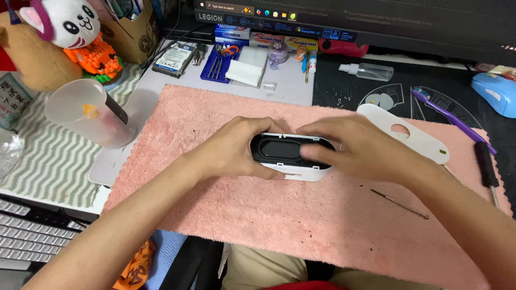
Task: The person disassembles a portable white speaker by prying off the front panel, removing internal components, and using a small screwdriver to manipulate the circuit board.
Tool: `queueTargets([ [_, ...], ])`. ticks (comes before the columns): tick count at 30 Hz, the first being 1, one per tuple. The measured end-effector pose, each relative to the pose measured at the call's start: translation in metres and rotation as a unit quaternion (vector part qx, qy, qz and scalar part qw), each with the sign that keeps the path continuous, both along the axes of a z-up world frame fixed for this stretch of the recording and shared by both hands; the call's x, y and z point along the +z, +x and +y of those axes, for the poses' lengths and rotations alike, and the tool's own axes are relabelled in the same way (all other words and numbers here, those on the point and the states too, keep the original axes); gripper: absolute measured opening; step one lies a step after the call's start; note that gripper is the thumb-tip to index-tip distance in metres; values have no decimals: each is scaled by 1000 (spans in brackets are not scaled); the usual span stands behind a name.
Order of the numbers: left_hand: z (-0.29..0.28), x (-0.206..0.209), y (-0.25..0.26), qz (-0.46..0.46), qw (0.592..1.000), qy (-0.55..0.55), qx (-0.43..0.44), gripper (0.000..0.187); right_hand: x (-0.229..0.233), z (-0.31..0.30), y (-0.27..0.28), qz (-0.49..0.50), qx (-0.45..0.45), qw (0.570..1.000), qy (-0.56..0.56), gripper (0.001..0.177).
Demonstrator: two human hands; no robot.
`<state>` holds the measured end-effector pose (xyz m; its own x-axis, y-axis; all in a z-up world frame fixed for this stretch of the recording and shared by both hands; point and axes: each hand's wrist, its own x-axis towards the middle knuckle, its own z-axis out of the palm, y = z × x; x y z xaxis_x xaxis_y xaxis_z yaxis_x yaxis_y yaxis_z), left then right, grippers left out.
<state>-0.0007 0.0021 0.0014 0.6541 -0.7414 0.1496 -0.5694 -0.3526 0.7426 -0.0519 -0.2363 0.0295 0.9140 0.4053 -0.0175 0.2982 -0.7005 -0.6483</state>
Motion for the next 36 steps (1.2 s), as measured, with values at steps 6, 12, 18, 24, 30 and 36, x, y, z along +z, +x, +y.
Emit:
queueTargets([
  [6, -2, 8, -2, -14, 1000, 4, -3, 66, -35, -12, -16, 32, -46, 989, 138, 103],
  [12, -4, 4, -5, -12, 999, -32, -8, 65, -57, -7, -14, -8, -45, 996, 81, 107],
  [18, 0, -17, 5, -20, 1000, -13, -15, 71, -70, -7, -8, -46, -17, 995, 92, 83],
  [24, 1, -16, 2, -57, 998, 3, -15, 69, -79, -8, -10, -126, 28, 981, 145, 76],
  [30, 13, 2, -20, -102, 990, -28, -93, 59, -68, 3, -43, -172, 35, 976, 127, 58],
  [36, 36, 5, -39, 25, 996, -87, -25, 50, -64, 4, -67, -302, 116, 945, 51, 44],
])
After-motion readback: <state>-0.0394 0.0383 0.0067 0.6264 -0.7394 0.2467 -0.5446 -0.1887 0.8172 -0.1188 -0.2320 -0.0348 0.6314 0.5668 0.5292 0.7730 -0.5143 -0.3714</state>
